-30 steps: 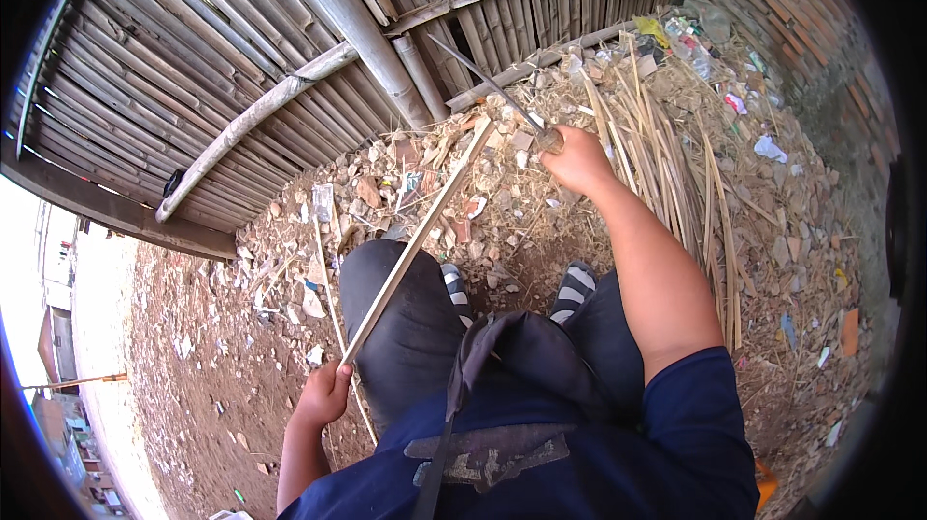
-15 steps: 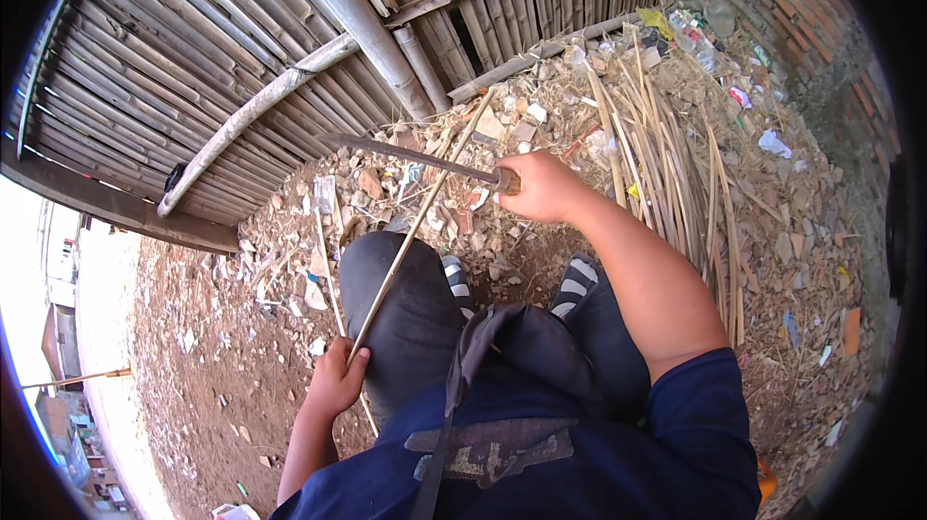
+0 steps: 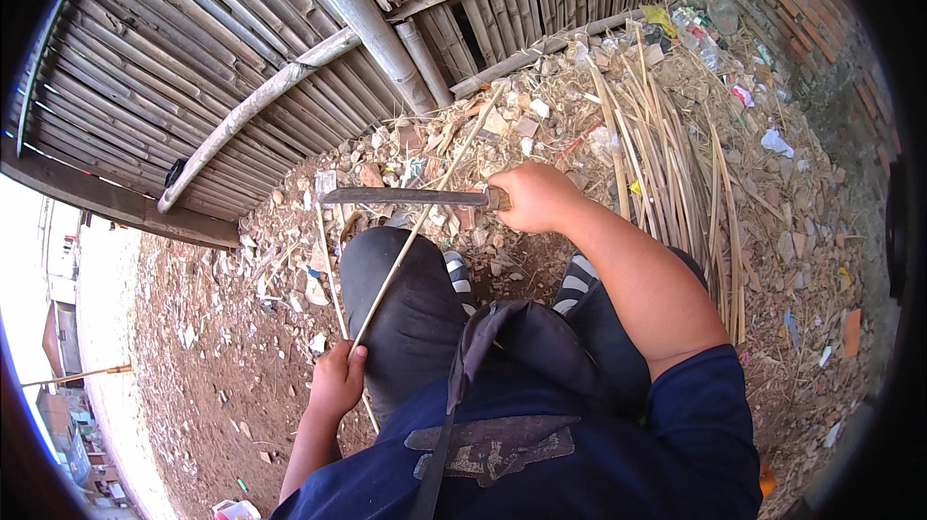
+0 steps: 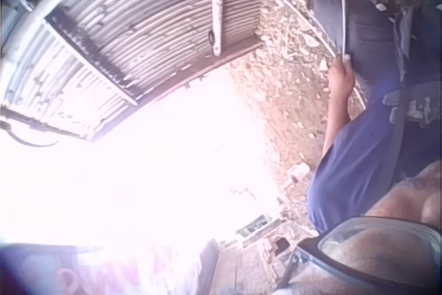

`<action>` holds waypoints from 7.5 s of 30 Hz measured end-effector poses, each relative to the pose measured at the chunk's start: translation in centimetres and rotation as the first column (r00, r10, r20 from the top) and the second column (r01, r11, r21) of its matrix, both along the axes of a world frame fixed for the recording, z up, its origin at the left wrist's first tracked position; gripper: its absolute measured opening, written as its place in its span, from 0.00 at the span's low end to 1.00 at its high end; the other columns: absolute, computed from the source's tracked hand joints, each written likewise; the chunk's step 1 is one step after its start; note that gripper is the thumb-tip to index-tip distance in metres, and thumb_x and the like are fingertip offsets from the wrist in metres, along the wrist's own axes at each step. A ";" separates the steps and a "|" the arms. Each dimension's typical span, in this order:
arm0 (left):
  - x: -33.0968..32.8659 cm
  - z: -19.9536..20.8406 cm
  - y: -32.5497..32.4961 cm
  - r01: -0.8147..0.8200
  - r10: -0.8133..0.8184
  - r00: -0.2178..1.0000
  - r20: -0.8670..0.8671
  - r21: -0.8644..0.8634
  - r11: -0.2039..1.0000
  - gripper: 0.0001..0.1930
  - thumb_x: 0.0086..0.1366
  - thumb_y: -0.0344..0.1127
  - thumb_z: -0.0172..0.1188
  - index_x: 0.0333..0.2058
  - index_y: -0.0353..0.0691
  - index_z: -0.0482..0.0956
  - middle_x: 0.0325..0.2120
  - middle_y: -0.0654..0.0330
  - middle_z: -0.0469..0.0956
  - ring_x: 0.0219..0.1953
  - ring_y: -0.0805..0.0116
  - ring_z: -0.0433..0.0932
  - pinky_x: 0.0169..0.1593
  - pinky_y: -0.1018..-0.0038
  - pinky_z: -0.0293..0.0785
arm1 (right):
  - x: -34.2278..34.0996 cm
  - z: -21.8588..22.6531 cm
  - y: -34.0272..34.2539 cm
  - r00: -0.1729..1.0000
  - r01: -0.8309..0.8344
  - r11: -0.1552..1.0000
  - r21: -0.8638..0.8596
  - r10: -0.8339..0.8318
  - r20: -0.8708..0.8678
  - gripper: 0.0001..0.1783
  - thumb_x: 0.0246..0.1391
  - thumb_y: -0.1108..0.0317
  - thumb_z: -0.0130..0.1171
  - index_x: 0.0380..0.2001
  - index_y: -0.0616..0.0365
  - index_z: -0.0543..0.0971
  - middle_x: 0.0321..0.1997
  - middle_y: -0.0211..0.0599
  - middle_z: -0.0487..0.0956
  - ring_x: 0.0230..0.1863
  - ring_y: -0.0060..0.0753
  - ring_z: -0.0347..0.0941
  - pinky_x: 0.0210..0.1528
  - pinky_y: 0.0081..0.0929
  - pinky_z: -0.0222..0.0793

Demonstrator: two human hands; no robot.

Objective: The person sits on the ground and uses a long blade to shave thin layers off bamboo strips, repeatedly drawing the blade along the length of each strip to smooth and thin it.

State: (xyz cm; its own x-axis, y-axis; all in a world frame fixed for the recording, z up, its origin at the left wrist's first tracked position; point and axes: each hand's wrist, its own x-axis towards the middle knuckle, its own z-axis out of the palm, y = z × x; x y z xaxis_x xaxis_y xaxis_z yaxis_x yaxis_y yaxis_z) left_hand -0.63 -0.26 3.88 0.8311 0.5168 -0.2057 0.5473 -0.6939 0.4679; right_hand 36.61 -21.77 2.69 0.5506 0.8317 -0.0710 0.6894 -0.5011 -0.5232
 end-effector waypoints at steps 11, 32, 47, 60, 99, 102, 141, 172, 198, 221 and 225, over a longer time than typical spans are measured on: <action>0.7 -0.2 -0.6 0.044 -0.037 0.997 -0.062 0.104 0.994 0.20 0.75 0.45 0.51 0.28 0.34 0.71 0.19 0.39 0.75 0.27 0.33 0.77 0.31 0.46 0.70 | -2.0 1.6 1.3 0.988 -0.130 0.985 -0.110 0.138 0.069 0.14 0.48 0.60 0.64 0.39 0.51 0.84 0.35 0.48 0.84 0.41 0.54 0.82 0.44 0.49 0.77; 0.7 -0.1 0.8 0.081 -0.076 0.995 -0.071 0.062 0.995 0.21 0.76 0.46 0.49 0.30 0.33 0.73 0.23 0.37 0.77 0.30 0.32 0.78 0.35 0.46 0.72 | -0.4 0.3 2.1 0.994 0.003 0.991 -0.130 -0.016 -0.104 0.12 0.52 0.62 0.62 0.38 0.53 0.84 0.37 0.48 0.84 0.42 0.53 0.82 0.46 0.45 0.76; 1.6 -0.1 1.4 0.083 -0.079 0.990 -0.120 0.027 0.996 0.20 0.76 0.46 0.49 0.32 0.32 0.74 0.22 0.41 0.78 0.29 0.34 0.78 0.35 0.49 0.73 | 2.8 -1.3 0.7 0.959 0.165 0.969 -0.182 -0.201 -0.198 0.15 0.52 0.65 0.58 0.42 0.55 0.83 0.42 0.49 0.84 0.45 0.53 0.81 0.48 0.46 0.78; 1.8 0.1 1.4 0.116 -0.095 0.987 -0.129 0.167 0.979 0.19 0.75 0.45 0.51 0.30 0.35 0.72 0.19 0.41 0.77 0.27 0.35 0.79 0.32 0.46 0.73 | 4.7 -1.8 -0.4 0.926 0.307 0.939 -0.156 -0.332 -0.177 0.12 0.54 0.66 0.57 0.40 0.57 0.83 0.38 0.49 0.84 0.42 0.49 0.83 0.47 0.46 0.77; -2.1 -0.8 5.4 -0.185 -0.007 0.953 -0.304 -0.597 0.781 0.27 0.79 0.55 0.44 0.25 0.42 0.70 0.16 0.71 0.66 0.19 0.78 0.63 0.24 0.74 0.62 | -0.1 1.5 1.6 0.994 0.003 0.985 -0.170 0.015 0.104 0.11 0.50 0.65 0.61 0.38 0.53 0.82 0.36 0.44 0.84 0.41 0.50 0.83 0.44 0.48 0.78; -2.3 -1.1 5.9 -0.056 -0.065 0.963 -0.262 -0.429 0.902 0.30 0.77 0.59 0.46 0.27 0.37 0.72 0.18 0.68 0.69 0.23 0.74 0.65 0.28 0.70 0.66 | 0.6 -0.1 2.0 0.996 0.036 0.963 -0.268 -0.055 -0.066 0.12 0.51 0.65 0.61 0.39 0.54 0.82 0.36 0.43 0.84 0.41 0.50 0.83 0.44 0.48 0.78; -3.0 -1.4 5.6 -0.128 -0.060 0.952 -0.301 -0.566 0.815 0.27 0.77 0.58 0.47 0.26 0.41 0.71 0.18 0.72 0.66 0.23 0.79 0.61 0.27 0.74 0.62 | 5.6 -2.2 -2.0 0.868 0.458 0.851 -0.257 -0.491 -0.078 0.26 0.54 0.67 0.60 0.58 0.54 0.78 0.54 0.47 0.82 0.55 0.47 0.80 0.57 0.40 0.75; -13.1 -12.3 11.7 -0.540 0.545 0.838 -0.011 -0.159 0.827 0.19 0.77 0.49 0.50 0.35 0.37 0.71 0.19 0.62 0.72 0.22 0.69 0.70 0.29 0.66 0.69 | 8.2 -3.2 -4.0 0.809 0.587 0.795 0.152 -0.568 -0.151 0.25 0.53 0.62 0.67 0.53 0.62 0.81 0.45 0.52 0.85 0.48 0.52 0.82 0.53 0.40 0.74; -25.8 -29.8 9.8 -0.751 0.363 0.644 -0.673 -0.470 0.463 0.18 0.72 0.38 0.49 0.57 0.40 0.71 0.40 0.58 0.80 0.34 0.63 0.81 0.34 0.63 0.78 | 3.2 -10.0 -35.4 0.502 0.862 0.506 -0.020 -0.860 -0.092 0.30 0.50 0.54 0.72 0.50 0.64 0.80 0.43 0.54 0.84 0.47 0.52 0.81 0.52 0.39 0.75; -11.8 -20.6 7.8 -0.405 0.245 0.909 -0.337 -0.575 0.711 0.17 0.67 0.33 0.62 0.51 0.31 0.77 0.40 0.60 0.83 0.40 0.71 0.81 0.40 0.70 0.77 | -12.7 -27.3 -41.1 0.277 0.921 0.290 -0.259 -0.957 -0.088 0.27 0.46 0.60 0.68 0.48 0.65 0.82 0.47 0.62 0.82 0.52 0.62 0.79 0.54 0.46 0.73; -12.7 -20.7 6.9 -0.441 0.264 0.893 -0.365 -0.587 0.679 0.16 0.67 0.33 0.62 0.51 0.31 0.77 0.40 0.60 0.83 0.40 0.71 0.81 0.40 0.70 0.77 | -12.6 -29.5 -40.5 0.231 0.930 0.250 -0.269 -0.968 -0.101 0.27 0.49 0.60 0.65 0.50 0.65 0.80 0.49 0.63 0.81 0.53 0.62 0.78 0.55 0.48 0.73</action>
State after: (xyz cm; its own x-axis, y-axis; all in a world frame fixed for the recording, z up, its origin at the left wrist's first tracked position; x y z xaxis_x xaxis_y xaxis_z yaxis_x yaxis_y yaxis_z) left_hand -13.32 6.61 -16.87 0.4946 0.4295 -0.7555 0.8381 -0.0056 0.5455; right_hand 24.02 -62.28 -26.86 0.8804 -0.3224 -0.3477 -0.4562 -0.7759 -0.4357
